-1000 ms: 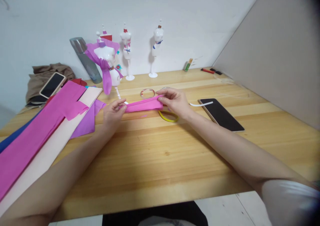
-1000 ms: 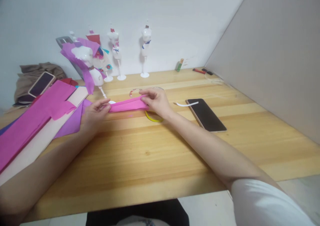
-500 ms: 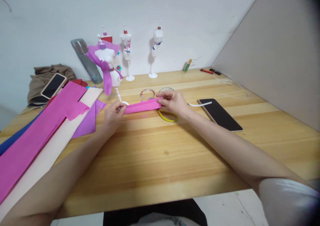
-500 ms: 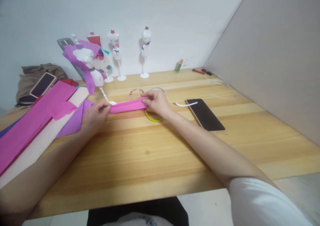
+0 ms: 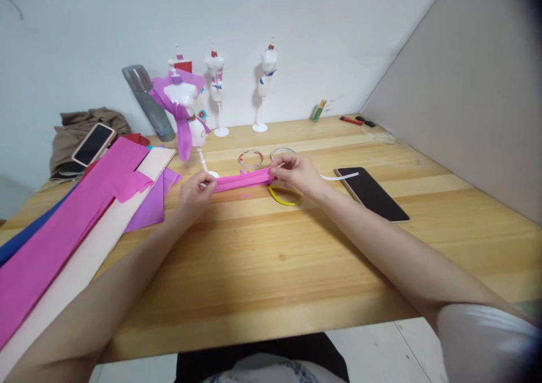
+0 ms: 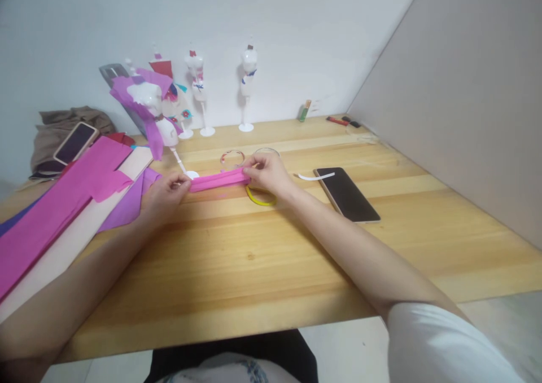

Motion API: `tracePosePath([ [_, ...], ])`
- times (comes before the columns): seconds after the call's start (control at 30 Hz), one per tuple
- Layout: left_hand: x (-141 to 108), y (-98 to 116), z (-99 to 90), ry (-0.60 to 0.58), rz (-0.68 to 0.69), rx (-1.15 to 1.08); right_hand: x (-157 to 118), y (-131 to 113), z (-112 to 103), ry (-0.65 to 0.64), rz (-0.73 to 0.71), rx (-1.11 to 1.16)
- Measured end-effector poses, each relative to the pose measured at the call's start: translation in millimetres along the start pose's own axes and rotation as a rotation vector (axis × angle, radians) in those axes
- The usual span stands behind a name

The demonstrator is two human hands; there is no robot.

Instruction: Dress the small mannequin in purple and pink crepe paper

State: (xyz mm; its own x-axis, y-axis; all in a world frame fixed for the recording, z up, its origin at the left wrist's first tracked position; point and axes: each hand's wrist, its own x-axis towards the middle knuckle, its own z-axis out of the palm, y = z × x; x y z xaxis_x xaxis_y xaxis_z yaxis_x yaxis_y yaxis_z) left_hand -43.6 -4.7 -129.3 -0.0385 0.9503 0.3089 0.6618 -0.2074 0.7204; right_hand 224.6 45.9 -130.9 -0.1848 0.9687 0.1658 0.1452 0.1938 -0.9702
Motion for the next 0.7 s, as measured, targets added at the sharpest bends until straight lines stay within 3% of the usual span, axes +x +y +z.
tracePosePath([
  [0.13, -0.5, 2.7, -0.1, 0.034, -0.035, 0.007, 0.3, -2.9, 0.7, 0.030, 0.011, -0.043],
  [0.33, -0.3, -2.7, 0.0, 0.047, 0.022, -0.035, 4.1, -2.4, 0.7, 0.028, -0.023, -0.010],
  [0.7, 0.3, 0.6, -3.1, 0.040, -0.130, -0.076, 3.0, 0.4, 6.5, -0.022, 0.065, 0.015],
])
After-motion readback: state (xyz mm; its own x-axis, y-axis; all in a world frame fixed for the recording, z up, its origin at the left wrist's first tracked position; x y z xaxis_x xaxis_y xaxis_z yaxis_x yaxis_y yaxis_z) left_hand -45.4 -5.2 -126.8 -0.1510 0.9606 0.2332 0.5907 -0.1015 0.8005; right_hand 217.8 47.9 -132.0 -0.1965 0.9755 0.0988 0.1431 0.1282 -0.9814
